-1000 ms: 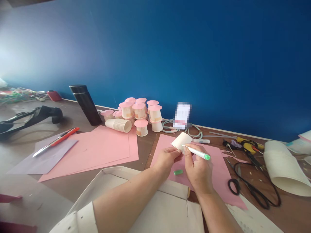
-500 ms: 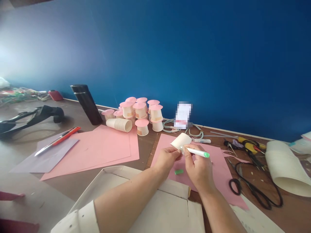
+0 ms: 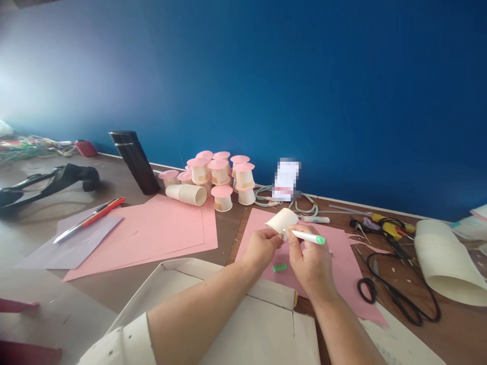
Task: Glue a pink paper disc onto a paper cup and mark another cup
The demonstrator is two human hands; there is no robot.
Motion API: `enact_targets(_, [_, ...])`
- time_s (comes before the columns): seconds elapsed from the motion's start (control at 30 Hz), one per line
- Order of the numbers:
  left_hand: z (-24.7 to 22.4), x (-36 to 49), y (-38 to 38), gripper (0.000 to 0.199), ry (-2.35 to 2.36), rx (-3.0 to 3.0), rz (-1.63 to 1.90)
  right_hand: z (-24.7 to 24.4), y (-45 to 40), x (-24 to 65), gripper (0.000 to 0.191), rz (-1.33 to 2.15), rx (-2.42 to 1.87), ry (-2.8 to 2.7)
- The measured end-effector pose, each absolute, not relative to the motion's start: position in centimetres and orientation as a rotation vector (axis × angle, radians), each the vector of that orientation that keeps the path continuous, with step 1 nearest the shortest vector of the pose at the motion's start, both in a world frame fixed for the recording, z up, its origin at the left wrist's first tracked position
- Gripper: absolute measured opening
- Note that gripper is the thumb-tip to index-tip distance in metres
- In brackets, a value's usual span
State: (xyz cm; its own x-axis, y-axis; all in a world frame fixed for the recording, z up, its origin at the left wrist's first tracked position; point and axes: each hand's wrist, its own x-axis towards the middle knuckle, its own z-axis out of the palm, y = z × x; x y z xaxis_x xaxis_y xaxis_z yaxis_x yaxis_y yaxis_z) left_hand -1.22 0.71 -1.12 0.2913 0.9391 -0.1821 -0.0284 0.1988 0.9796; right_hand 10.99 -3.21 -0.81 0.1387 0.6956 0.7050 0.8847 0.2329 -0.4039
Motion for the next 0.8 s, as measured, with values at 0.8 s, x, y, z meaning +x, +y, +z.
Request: enact_targets(0.8, [-1.19,-1.38,0.80,0.022,1.065,1.159,0.910,-1.13,-3.15,11.14,0.029,-0.208,-1.523,-1.601])
